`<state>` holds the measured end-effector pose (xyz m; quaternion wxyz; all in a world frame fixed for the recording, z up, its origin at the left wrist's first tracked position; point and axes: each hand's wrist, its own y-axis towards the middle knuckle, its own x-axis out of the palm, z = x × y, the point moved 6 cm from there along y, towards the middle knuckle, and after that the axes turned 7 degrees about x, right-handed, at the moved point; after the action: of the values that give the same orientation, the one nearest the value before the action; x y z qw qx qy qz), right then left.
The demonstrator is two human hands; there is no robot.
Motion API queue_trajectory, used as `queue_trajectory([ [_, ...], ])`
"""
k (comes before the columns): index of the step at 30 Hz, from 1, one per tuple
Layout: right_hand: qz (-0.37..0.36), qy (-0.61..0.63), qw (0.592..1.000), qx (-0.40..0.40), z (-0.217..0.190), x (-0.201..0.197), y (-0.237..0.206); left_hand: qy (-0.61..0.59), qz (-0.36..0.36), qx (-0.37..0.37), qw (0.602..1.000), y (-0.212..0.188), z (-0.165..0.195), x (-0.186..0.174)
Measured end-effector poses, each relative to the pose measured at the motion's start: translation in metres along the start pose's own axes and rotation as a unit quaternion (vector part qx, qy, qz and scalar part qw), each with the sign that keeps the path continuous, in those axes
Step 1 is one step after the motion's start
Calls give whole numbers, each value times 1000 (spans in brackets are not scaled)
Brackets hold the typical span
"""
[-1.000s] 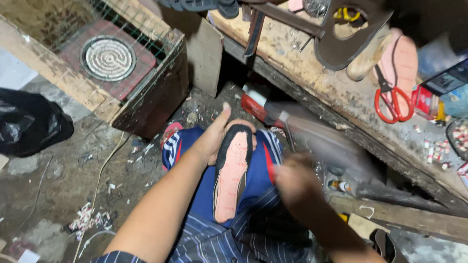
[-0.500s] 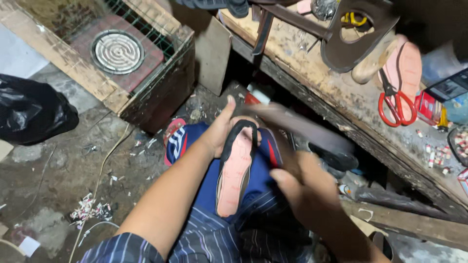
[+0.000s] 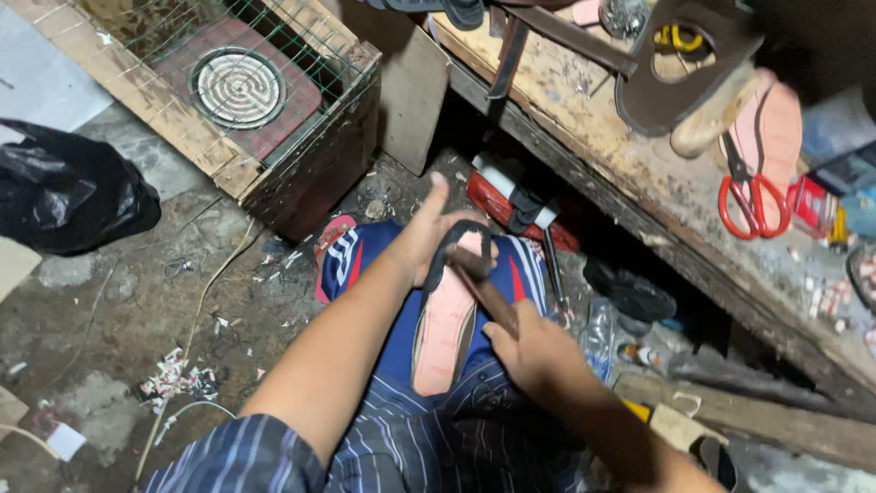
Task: The person sits on the floor of a shoemaking workshop and lasts a shoe: they pull the dark fabric upper over a wooden last, use pincers to grip and stretch the upper edges over the insole board, and hammer the edges to secure them. They repeatedly reposition the shoe, trim with scissors, and press the sole and insole into place by hand.
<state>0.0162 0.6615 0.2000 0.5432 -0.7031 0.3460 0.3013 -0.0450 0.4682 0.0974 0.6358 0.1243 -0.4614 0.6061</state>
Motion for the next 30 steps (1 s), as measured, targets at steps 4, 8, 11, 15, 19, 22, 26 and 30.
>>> queue_trajectory([
  [4,83,292,943,-133,-10,-52,-29,-55,-64,-13,996,7,-3,1],
  [8,53,463,875,-129,-24,-63,-29,-57,-59,-36,996,17,-12,-11],
  [11,-41,309,950,30,-18,-26,-5,-40,-83,1,996,12,-13,-5],
  [15,1,325,945,27,19,-4,3,0,-91,28,996,-21,2,12],
  [19,113,474,871,-58,63,-19,-21,204,-91,172,959,-77,42,48],
  [22,176,491,841,-143,59,-43,-42,313,-106,255,909,-128,73,78],
  [26,235,371,875,-204,23,-77,-67,500,-113,370,775,-167,107,113],
  [30,327,182,872,-317,-16,-108,-105,439,-68,243,863,-165,95,111],
])
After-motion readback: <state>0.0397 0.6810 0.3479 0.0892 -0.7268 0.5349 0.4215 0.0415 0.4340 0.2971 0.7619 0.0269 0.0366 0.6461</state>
